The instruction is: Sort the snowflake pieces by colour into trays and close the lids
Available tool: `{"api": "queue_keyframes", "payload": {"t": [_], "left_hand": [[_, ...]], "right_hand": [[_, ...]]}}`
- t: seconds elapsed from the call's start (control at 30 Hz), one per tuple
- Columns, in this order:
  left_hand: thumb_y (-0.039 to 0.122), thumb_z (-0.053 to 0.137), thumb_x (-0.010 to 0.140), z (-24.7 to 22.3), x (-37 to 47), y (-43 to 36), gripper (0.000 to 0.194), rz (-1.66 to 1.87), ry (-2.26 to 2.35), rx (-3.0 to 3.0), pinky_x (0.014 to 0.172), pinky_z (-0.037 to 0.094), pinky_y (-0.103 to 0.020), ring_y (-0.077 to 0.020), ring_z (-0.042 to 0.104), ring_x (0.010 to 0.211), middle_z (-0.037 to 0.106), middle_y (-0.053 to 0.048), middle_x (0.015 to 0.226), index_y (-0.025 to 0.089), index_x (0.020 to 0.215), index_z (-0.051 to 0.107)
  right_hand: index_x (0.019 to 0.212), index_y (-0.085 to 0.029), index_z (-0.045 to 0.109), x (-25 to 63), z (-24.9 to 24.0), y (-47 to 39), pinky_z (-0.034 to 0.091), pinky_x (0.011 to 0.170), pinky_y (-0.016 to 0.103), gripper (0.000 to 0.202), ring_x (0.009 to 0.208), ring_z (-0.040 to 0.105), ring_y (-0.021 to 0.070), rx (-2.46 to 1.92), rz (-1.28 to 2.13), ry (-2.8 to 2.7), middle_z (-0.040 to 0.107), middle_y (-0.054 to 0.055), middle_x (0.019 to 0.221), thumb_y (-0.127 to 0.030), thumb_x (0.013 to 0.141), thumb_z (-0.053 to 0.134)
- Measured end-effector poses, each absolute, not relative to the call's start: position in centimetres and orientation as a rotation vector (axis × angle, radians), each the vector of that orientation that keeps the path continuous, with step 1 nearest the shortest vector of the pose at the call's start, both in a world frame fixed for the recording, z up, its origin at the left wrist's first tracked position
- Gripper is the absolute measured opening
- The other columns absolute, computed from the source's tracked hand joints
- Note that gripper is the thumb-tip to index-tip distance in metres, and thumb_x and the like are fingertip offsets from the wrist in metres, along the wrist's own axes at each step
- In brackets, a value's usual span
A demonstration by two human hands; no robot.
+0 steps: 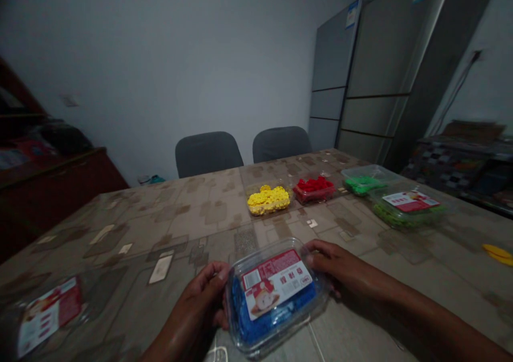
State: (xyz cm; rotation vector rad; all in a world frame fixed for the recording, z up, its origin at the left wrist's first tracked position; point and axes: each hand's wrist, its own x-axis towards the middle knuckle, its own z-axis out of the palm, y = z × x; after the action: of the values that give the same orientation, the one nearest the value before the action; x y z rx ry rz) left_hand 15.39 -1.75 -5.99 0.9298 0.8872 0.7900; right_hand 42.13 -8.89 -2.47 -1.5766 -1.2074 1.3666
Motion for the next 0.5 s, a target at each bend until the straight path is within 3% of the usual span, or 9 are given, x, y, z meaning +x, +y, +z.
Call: {"api": "queue_keyframes", "payload": {"t": [0.2, 0.4, 0.5], "left_hand": [[0.037, 0.072, 0.08, -5.6, 16.2, -2.4, 0.035, 0.773, 0.756, 0.921, 0.048, 0.054, -0.024, -0.0135, 0.062, 0.055, 0.064, -0.001, 0.073, 0.017, 0.101, 0.052], [0.026, 0.076, 0.072, -5.7, 14.7, -2.0, 0.032, 0.795, 0.795, 0.962, 0.046, 0.05, -0.023, -0.0128, 0.061, 0.06, 0.061, -0.002, 0.085, 0.018, 0.098, 0.058], [0.03, 0.081, 0.068, -5.5, 13.5, -1.8, 0.037, 0.811, 0.823, 0.963, 0.045, 0.048, -0.022, -0.0135, 0.06, 0.06, 0.062, -0.004, 0.085, 0.017, 0.097, 0.061]], "right_hand": [[0.088, -0.019, 0.063, 44.6, -2.4, -9.0, 0.042, 0.05, 0.024, 0.045, 0.061, 0.057, 0.015, -1.693, 1.084, -1.213, 0.062, 0.001, 0.074, -0.061, 0.071, 0.063], [0.077, -0.022, 0.067, 51.7, -1.9, -7.2, 0.026, 0.038, 0.024, 0.039, 0.045, 0.043, 0.013, -1.866, 0.788, -1.239, 0.057, 0.0, 0.058, -0.059, 0.066, 0.064], [0.072, -0.023, 0.065, 54.5, -1.6, -6.6, 0.028, 0.038, 0.026, 0.033, 0.041, 0.04, 0.0138, -1.892, 0.61, -1.294, 0.05, -0.001, 0.049, -0.056, 0.07, 0.061]]}}
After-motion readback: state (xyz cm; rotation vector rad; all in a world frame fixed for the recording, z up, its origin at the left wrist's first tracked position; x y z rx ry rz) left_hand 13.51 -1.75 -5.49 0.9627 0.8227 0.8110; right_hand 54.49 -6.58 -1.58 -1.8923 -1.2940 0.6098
